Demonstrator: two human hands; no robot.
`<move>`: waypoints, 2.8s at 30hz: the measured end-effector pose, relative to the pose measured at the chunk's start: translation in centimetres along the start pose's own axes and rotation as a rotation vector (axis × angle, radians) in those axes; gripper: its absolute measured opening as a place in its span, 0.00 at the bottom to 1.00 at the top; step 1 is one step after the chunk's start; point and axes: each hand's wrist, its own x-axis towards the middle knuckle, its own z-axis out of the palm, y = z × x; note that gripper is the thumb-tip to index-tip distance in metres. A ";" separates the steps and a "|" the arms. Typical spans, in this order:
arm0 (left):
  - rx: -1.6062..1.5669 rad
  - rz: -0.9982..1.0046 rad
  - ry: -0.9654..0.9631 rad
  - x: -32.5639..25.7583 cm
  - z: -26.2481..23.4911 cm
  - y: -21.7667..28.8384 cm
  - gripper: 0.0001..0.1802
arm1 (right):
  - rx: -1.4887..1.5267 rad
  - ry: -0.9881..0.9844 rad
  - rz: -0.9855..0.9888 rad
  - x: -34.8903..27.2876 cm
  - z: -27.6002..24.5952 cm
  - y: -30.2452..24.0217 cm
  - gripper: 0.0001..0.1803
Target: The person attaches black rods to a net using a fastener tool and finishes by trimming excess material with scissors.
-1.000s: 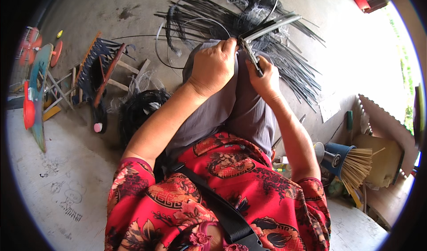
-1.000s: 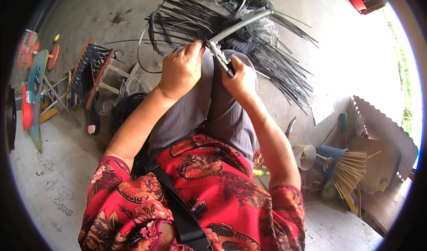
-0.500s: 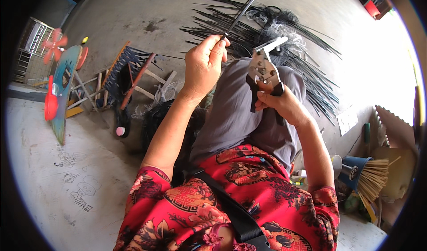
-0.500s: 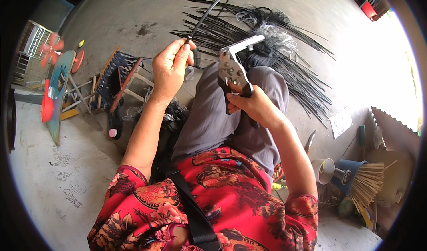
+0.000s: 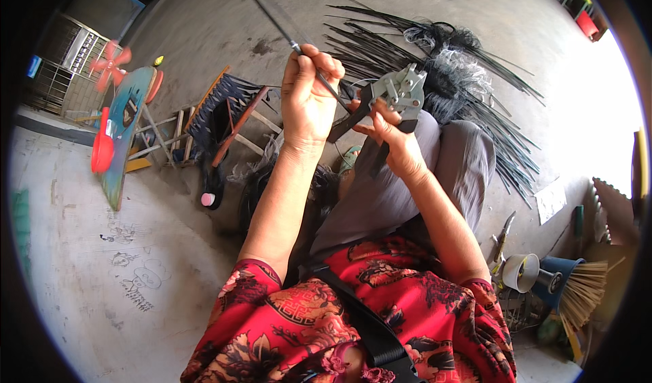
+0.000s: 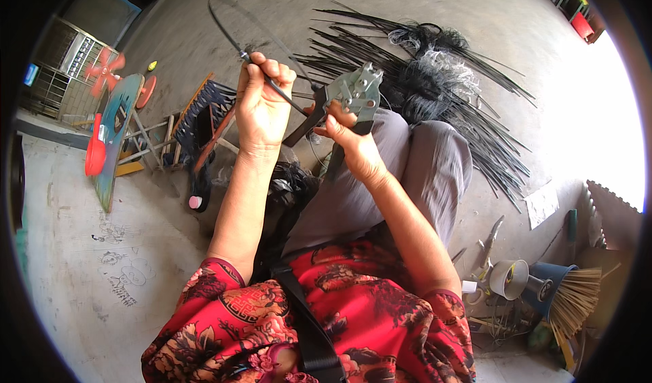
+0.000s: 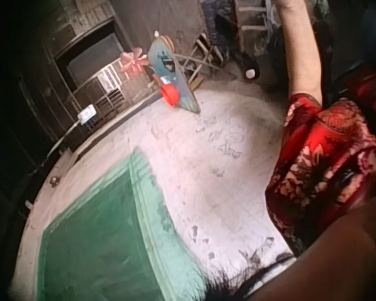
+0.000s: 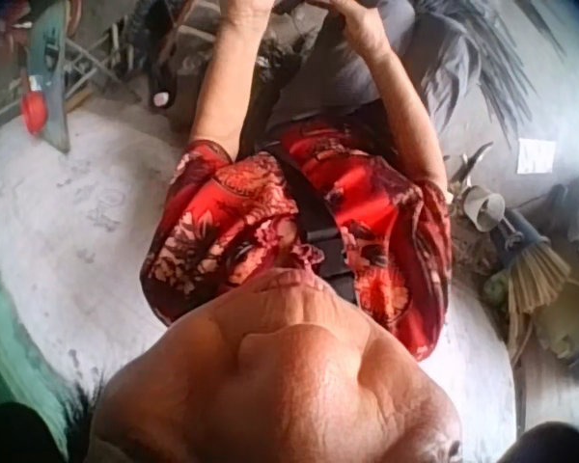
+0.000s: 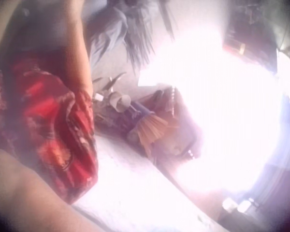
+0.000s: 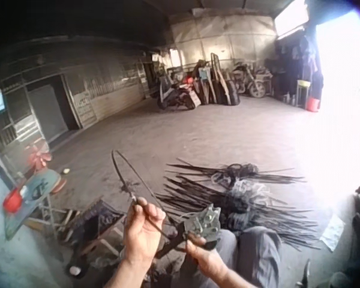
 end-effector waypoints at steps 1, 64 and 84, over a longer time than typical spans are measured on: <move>-0.063 0.006 0.052 0.1 -0.9 -0.1 0.10 | 0.024 -0.044 0.005 0.9 -0.4 -0.3 0.33; 1.360 0.191 -0.425 -7.4 8.2 -3.9 0.09 | -1.673 0.377 0.225 -11.8 0.3 -14.9 0.14; 1.395 0.070 -0.362 -6.6 5.5 -5.0 0.08 | -1.782 0.217 0.102 -9.4 -2.1 -12.5 0.17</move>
